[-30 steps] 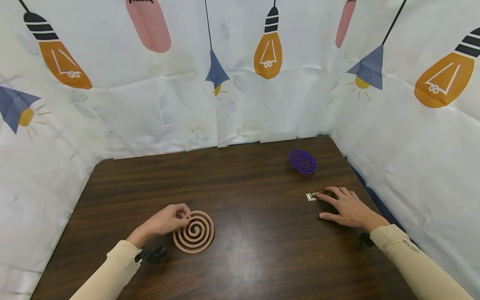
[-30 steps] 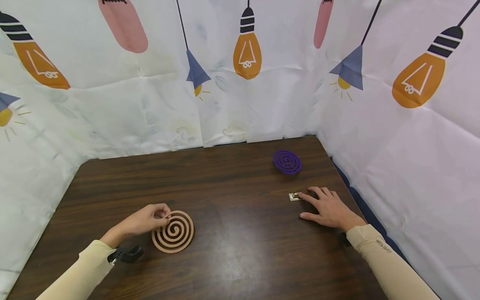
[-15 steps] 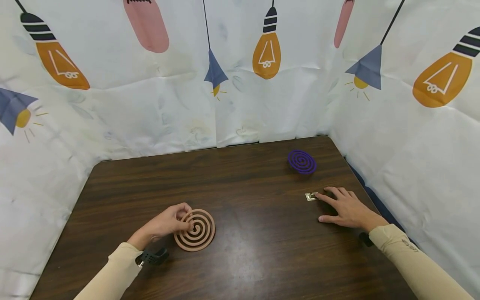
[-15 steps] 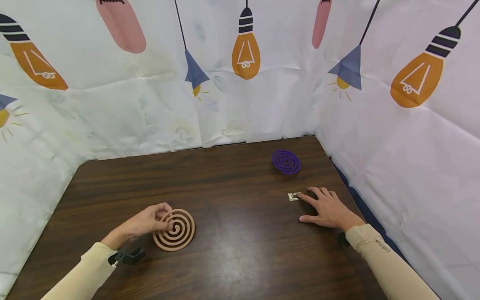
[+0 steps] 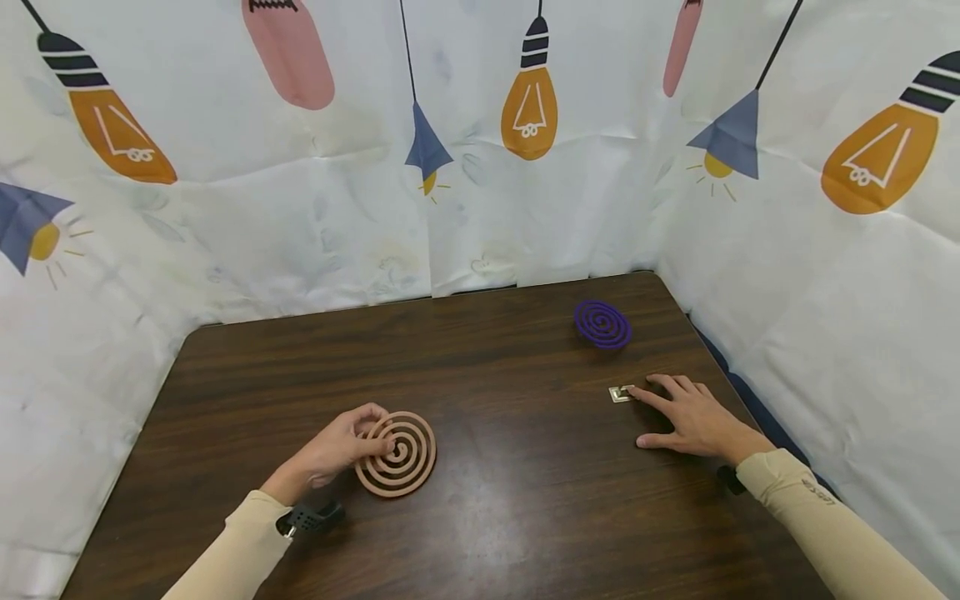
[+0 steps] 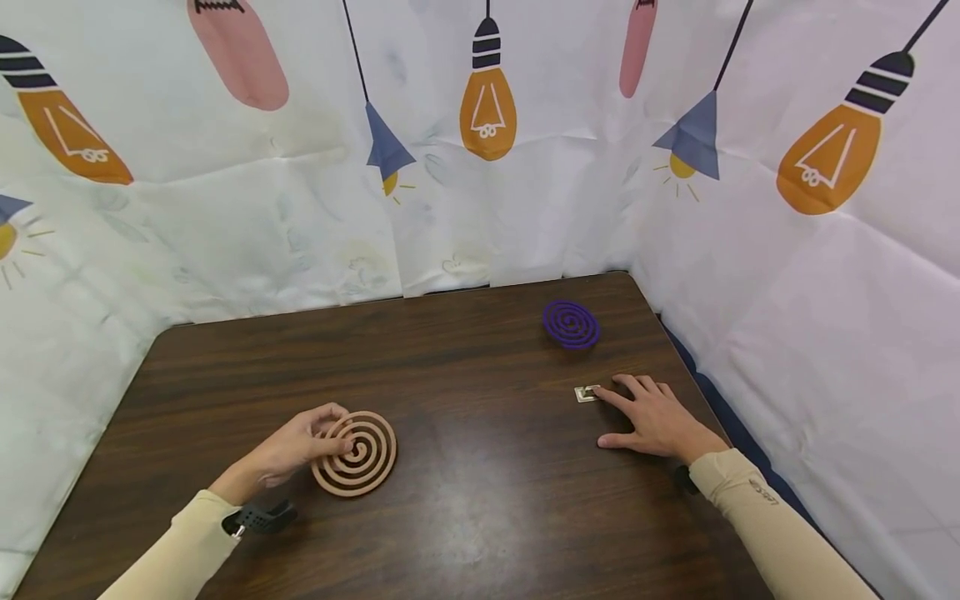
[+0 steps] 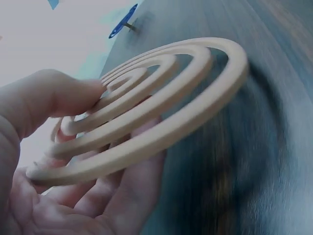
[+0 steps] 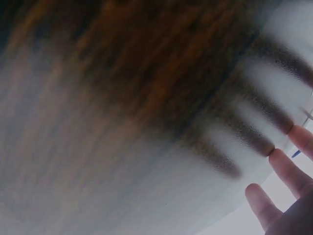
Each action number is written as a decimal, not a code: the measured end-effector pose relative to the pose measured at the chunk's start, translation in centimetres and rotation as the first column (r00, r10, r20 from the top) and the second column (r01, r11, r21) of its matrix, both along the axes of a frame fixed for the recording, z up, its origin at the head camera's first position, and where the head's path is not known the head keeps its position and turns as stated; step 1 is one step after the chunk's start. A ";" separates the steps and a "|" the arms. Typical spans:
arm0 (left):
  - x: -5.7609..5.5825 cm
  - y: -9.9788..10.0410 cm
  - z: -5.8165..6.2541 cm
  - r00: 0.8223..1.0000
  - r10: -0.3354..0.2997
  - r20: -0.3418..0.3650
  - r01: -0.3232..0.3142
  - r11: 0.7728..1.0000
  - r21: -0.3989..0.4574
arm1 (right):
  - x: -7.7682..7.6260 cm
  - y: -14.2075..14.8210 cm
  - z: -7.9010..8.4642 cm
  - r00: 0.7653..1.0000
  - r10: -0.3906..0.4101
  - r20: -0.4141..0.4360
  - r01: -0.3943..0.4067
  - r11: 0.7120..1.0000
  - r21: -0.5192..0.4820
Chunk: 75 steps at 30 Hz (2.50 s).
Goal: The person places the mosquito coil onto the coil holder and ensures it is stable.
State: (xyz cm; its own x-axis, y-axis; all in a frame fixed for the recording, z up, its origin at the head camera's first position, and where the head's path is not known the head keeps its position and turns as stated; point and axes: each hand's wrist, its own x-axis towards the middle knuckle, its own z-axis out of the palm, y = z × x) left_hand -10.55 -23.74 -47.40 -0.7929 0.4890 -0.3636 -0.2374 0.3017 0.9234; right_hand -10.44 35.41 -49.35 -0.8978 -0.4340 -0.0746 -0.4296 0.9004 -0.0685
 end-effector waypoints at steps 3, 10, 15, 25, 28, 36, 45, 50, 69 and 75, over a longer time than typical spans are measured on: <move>0.0 0.4 -0.1 1.000 0.018 0.002 -0.018 0.999 0.030 | 0.1 0.0 0.0 1.000 -0.001 0.001 0.001 1.000 0.009; 0.0 1.3 -0.2 0.998 0.049 0.034 -0.052 0.994 0.097 | 0.3 -0.2 0.2 1.000 -0.003 -0.003 0.003 1.000 0.005; 0.1 2.0 -0.4 0.995 0.075 0.069 -0.083 0.988 0.129 | 0.3 -0.2 0.1 1.000 -0.002 -0.011 0.002 1.000 0.004; -0.2 3.7 -1.0 0.984 0.140 0.107 -0.155 0.975 0.156 | 0.2 -0.1 0.1 1.000 -0.009 -0.004 0.010 1.000 0.015; -0.3 4.2 -1.0 0.983 0.145 0.116 -0.163 0.973 0.164 | 0.1 -0.2 0.2 1.000 -0.013 0.003 0.013 1.000 0.020; -0.6 5.3 -1.0 0.980 0.170 0.106 -0.187 0.967 0.171 | 0.0 -0.1 0.3 1.000 -0.011 0.002 0.011 1.000 0.025; -1.0 6.5 -1.3 0.975 0.182 0.127 -0.206 0.957 0.207 | 0.1 0.0 0.0 1.000 -0.018 0.005 0.018 1.000 0.022; -1.2 7.2 -1.3 0.970 0.194 0.145 -0.220 0.955 0.197 | 0.1 0.2 -0.2 1.000 -0.023 0.010 0.023 0.999 0.026; -2.2 10.5 -1.6 0.965 0.217 0.150 -0.247 0.942 0.227 | -0.1 0.3 -0.1 1.000 -0.017 -0.003 0.017 0.999 0.028; -2.6 11.3 -1.5 0.965 0.218 0.145 -0.247 0.941 0.232 | 0.0 0.2 -0.3 1.000 -0.013 -0.020 0.013 1.000 0.017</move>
